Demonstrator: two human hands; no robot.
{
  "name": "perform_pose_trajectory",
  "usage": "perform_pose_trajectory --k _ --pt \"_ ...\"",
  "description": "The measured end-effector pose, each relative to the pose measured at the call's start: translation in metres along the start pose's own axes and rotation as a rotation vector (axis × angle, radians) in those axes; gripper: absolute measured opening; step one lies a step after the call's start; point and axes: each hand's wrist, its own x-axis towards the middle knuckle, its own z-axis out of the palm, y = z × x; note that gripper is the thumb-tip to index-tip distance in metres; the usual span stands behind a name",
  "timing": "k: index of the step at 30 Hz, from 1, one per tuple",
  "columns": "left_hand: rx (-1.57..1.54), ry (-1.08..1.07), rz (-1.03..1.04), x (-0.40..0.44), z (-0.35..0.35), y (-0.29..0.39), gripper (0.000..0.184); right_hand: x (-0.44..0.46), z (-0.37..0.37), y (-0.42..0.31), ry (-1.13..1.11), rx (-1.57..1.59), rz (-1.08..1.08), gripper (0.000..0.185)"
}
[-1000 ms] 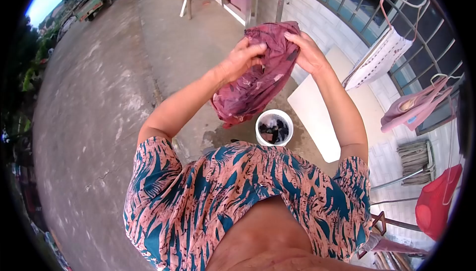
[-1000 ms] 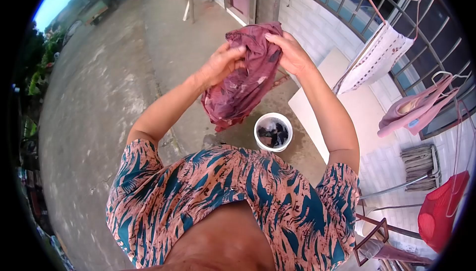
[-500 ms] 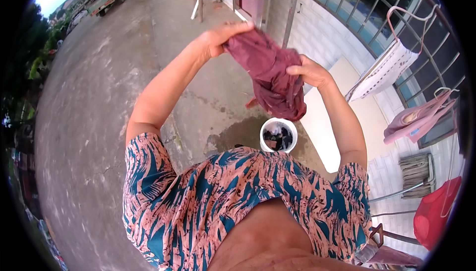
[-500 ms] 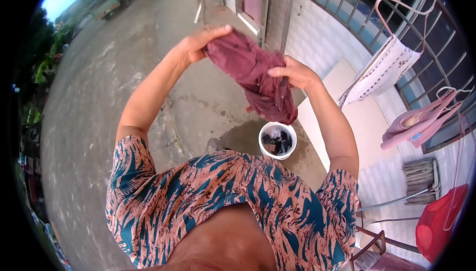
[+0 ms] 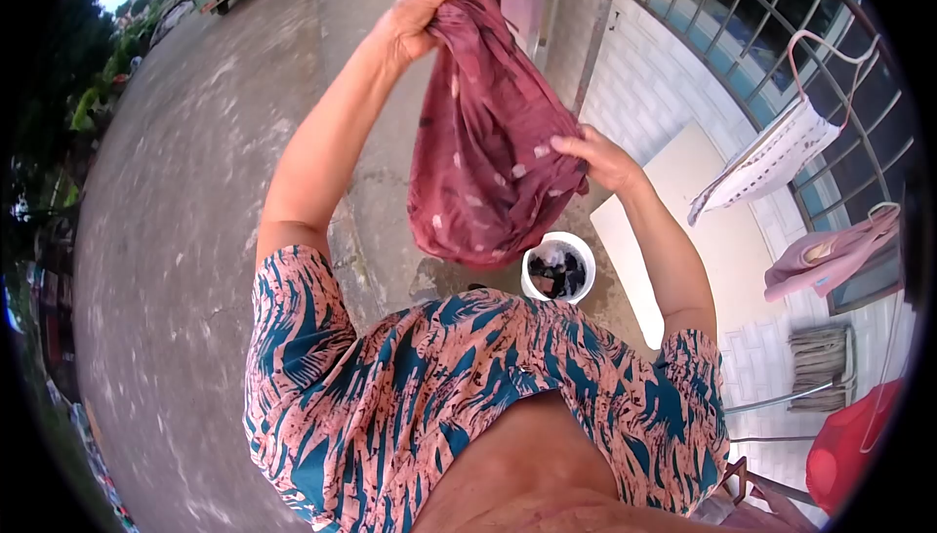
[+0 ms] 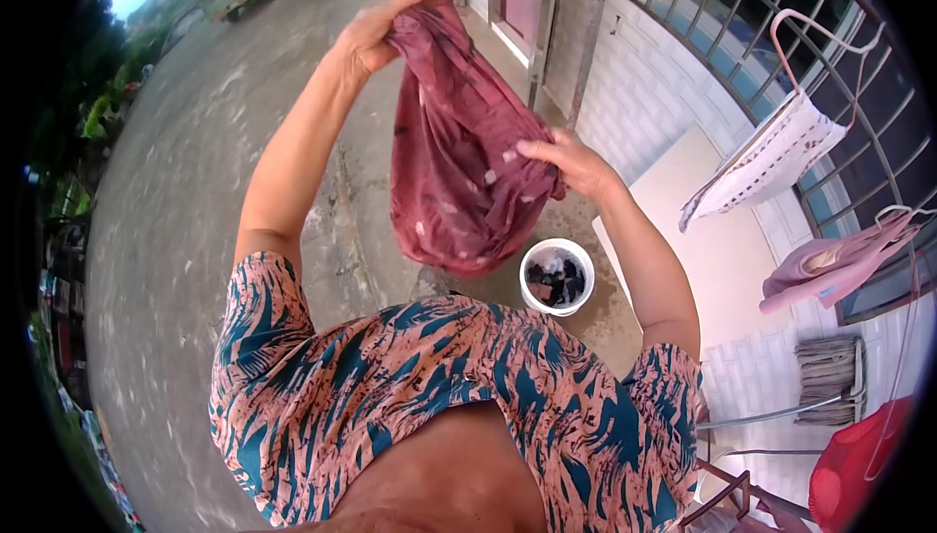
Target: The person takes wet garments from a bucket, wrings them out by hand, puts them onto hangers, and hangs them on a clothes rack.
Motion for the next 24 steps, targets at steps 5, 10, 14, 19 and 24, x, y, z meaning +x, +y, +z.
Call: perform_pose_trajectory --k 5,10,14,19,24 --pt "1.166 0.546 0.85 -0.026 -0.019 -0.064 0.02 0.02 0.018 -0.011 0.035 0.437 -0.089 0.036" --pt "0.263 -0.125 0.151 -0.108 0.072 -0.171 0.039 0.036 0.027 -0.021 0.068 0.589 -0.108 0.028" --pt "0.869 -0.315 0.222 -0.1 0.028 -0.339 0.048 0.033 0.033 -0.04 0.108 0.704 -0.116 0.03" --pt "1.619 -0.323 -0.078 -0.12 0.044 -0.216 0.033 0.017 0.017 -0.041 0.094 0.522 -0.137 0.036" --pt "0.368 -0.095 -0.015 -0.109 0.061 -0.215 0.043 0.012 0.027 -0.048 0.072 0.513 -0.171 0.043"
